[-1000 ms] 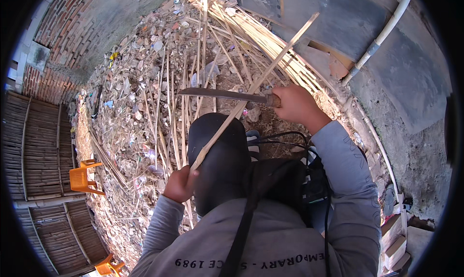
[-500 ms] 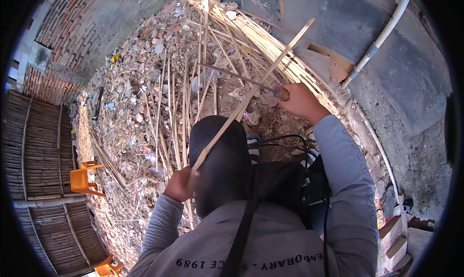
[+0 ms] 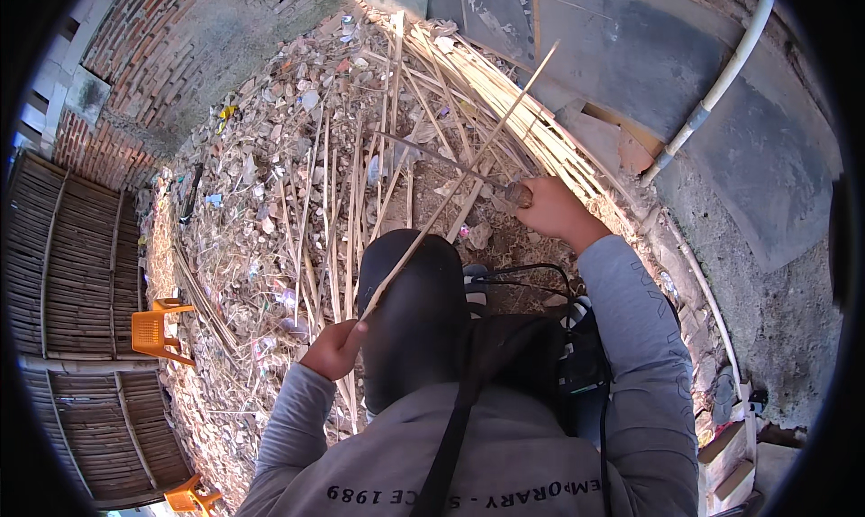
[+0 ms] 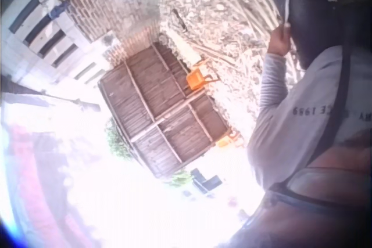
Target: The person strips layers from a thin bamboo strip using a blade held in their right hand.
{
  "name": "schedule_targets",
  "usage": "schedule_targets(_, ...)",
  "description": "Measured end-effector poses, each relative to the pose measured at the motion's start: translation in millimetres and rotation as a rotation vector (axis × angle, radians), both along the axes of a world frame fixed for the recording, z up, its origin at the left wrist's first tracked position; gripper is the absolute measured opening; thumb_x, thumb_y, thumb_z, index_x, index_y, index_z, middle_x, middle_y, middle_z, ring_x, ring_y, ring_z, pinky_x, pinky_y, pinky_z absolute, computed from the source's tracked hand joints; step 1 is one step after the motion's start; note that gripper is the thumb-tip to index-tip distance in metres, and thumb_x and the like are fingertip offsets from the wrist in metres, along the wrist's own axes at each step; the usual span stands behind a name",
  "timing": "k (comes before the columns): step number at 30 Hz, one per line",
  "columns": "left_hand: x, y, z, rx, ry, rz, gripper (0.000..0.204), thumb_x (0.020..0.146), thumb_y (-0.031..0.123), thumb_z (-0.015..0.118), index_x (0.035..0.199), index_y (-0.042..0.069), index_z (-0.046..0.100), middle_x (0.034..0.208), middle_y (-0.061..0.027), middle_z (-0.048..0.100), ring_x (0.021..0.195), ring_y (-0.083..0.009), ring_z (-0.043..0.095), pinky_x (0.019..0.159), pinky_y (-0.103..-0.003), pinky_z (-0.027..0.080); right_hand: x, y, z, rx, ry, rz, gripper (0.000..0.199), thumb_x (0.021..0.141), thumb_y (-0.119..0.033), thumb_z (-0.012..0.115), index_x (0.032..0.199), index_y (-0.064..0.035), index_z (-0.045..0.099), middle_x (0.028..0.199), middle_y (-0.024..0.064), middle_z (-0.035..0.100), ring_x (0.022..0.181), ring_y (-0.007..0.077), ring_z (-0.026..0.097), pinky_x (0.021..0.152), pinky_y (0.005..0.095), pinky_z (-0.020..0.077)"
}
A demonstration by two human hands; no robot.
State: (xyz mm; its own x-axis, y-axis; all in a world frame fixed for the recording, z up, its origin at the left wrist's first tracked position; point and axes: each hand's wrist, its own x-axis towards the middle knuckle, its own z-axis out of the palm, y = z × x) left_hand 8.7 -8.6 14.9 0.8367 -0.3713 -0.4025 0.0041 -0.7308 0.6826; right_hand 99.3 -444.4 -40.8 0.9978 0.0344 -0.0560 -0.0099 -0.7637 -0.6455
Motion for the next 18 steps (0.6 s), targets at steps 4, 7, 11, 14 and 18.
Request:
schedule_targets(4,-14,2,6,0.052,-0.093,0.017,0.050,0.107,0.039,0.045,0.086,-0.004,0.059,0.065,-0.0184,0.054,0.060,-0.0265,0.052,0.062,-0.042,0.043,-11,39,45,-0.189,-0.038,0.202,0.025,0.074,-0.020,0.072,0.094,-0.0047,0.071,0.084,0.0219,0.070,0.082,0.0417,0.068,0.075,0.0472,0.0544)
schedule_targets(7,-13,-1,0,0.067,-0.069,-0.003,0.050,0.107,0.038,0.045,0.082,-0.003,0.057,0.065,-0.0209,0.053,0.059,-0.0303,0.052,0.061,-0.044,0.043,-5,16,24,-0.152,-0.005,0.066,0.026,0.075,-0.021,0.072,0.095,-0.0047,0.070,0.086,0.0222,0.071,0.083,0.0427,0.068,0.076,0.0485,0.0542)
schedule_targets(11,-6,-12,18,0.039,-0.095,-0.022,0.049,0.107,0.036,0.046,0.082,-0.004,0.057,0.065,-0.0212,0.053,0.059,-0.0324,0.052,0.062,-0.045,0.043,2,-22,9,-0.044,-0.005,-0.136,0.036,0.075,-0.021,0.071,0.107,-0.0038,0.070,0.091,0.0231,0.071,0.087,0.0421,0.068,0.079,0.0478,0.0549)
schedule_targets(14,-5,-4,18,0.051,-0.091,-0.016,0.047,0.107,0.035,0.046,0.084,-0.004,0.058,0.066,-0.0201,0.054,0.060,-0.0290,0.051,0.063,-0.043,0.044,-1,-3,23,-0.135,0.020,-0.109,0.035,0.075,-0.021,0.070,0.105,-0.0041,0.071,0.092,0.0229,0.071,0.088,0.0415,0.068,0.078,0.0485,0.0547)
schedule_targets(18,-1,2,20,0.077,0.055,-0.018,0.042,0.106,0.034,0.051,0.092,-0.004,0.064,0.069,-0.0166,0.057,0.065,-0.0222,0.054,0.067,-0.038,0.046,-12,17,36,-0.202,-0.035,0.064,0.025,0.073,-0.020,0.070,0.094,-0.0063,0.070,0.084,0.0204,0.068,0.084,0.0412,0.067,0.075,0.0510,0.0538)
